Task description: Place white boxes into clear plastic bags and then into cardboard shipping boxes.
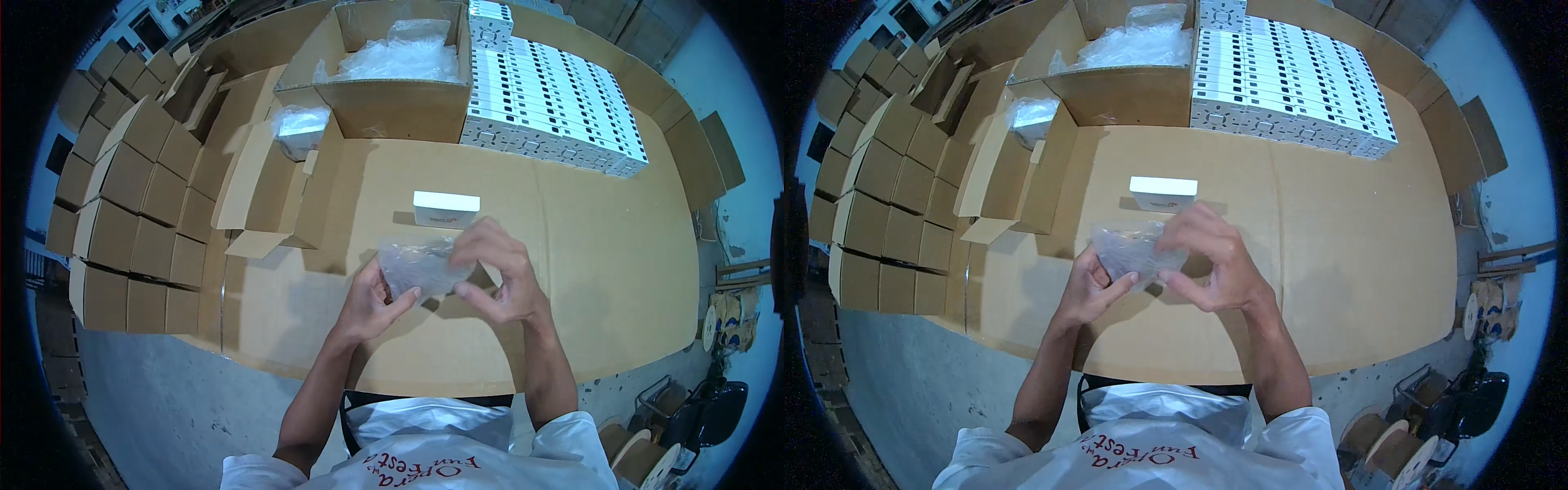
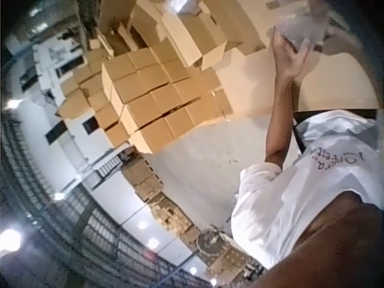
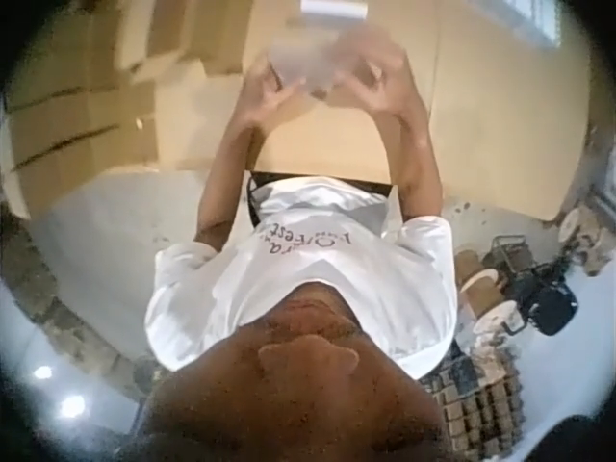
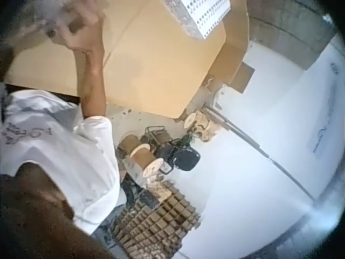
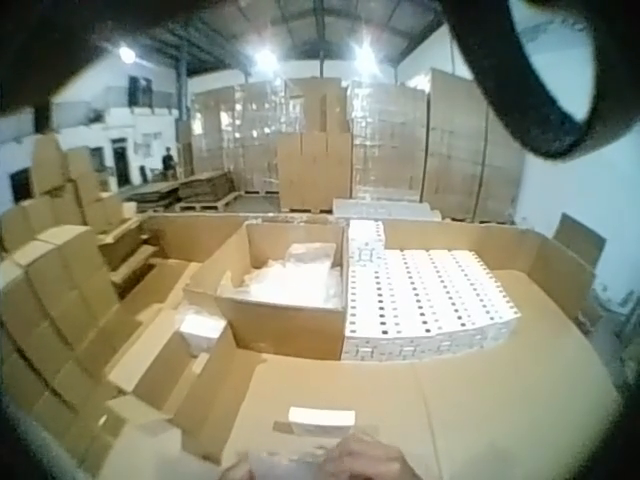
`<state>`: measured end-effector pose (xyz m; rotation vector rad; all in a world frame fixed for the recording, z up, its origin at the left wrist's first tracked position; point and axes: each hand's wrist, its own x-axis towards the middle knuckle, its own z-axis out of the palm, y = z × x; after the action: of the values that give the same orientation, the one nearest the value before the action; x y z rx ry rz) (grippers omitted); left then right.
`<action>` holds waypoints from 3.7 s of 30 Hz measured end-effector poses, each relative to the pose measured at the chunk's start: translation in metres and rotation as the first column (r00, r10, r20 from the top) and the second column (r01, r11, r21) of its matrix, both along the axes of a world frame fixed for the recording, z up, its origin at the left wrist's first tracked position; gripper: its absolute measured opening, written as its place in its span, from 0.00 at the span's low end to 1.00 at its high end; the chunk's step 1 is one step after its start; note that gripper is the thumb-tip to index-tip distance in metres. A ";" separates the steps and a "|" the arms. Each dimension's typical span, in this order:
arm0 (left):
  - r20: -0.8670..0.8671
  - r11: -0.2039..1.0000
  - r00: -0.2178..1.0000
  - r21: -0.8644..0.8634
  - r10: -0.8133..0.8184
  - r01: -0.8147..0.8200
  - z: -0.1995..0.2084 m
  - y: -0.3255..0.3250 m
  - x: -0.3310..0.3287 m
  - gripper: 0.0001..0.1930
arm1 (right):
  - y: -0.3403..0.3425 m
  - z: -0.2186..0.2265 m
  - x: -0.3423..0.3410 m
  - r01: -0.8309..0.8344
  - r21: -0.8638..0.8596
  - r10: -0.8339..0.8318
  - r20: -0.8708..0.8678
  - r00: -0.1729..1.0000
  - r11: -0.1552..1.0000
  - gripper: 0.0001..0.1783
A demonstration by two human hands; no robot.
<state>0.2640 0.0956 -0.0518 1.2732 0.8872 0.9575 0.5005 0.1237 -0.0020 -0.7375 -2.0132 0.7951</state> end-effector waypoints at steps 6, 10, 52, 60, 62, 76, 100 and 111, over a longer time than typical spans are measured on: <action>-0.041 0.998 0.997 -0.020 0.064 -0.065 0.000 0.001 -0.006 0.26 | 0.010 -0.007 0.004 0.489 0.058 -0.477 -0.142 0.867 0.871 0.20; -0.016 0.998 0.998 0.007 0.062 -0.062 0.000 0.003 -0.004 0.25 | 0.016 -0.015 -0.005 0.533 0.193 -0.545 0.009 0.839 0.824 0.22; -0.020 0.995 0.995 -0.039 0.096 -0.097 0.005 0.004 -0.004 0.19 | 0.017 -0.020 0.006 0.120 -0.465 -0.381 -0.523 0.762 0.877 0.11; -0.063 0.995 0.994 -0.030 0.093 -0.095 0.003 0.005 -0.004 0.19 | 0.014 -0.019 0.010 0.065 -0.485 -0.324 -0.472 0.820 0.872 0.10; -0.041 0.995 0.995 -0.036 0.088 -0.090 0.001 0.004 -0.005 0.20 | 0.015 -0.020 0.011 0.058 -0.468 -0.295 -0.452 0.842 0.882 0.10; -0.009 0.984 0.995 -0.145 0.103 -0.103 0.008 0.005 -0.002 0.21 | 0.015 -0.021 0.011 0.057 -0.482 -0.281 -0.405 0.870 0.874 0.10; 0.296 0.941 0.929 -0.313 0.222 -0.126 0.022 0.027 0.034 0.16 | 0.005 -0.008 0.013 0.100 -0.774 -0.391 -0.200 0.898 0.626 0.19; 0.063 0.971 0.982 -0.170 0.181 -0.168 0.012 0.041 0.031 0.16 | 0.008 -0.011 0.012 0.130 -0.769 -0.431 -0.201 0.880 0.626 0.14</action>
<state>0.2952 0.1370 -0.0395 1.0236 1.0075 1.0427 0.5128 0.1320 -0.0128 -1.2228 -1.1271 1.4616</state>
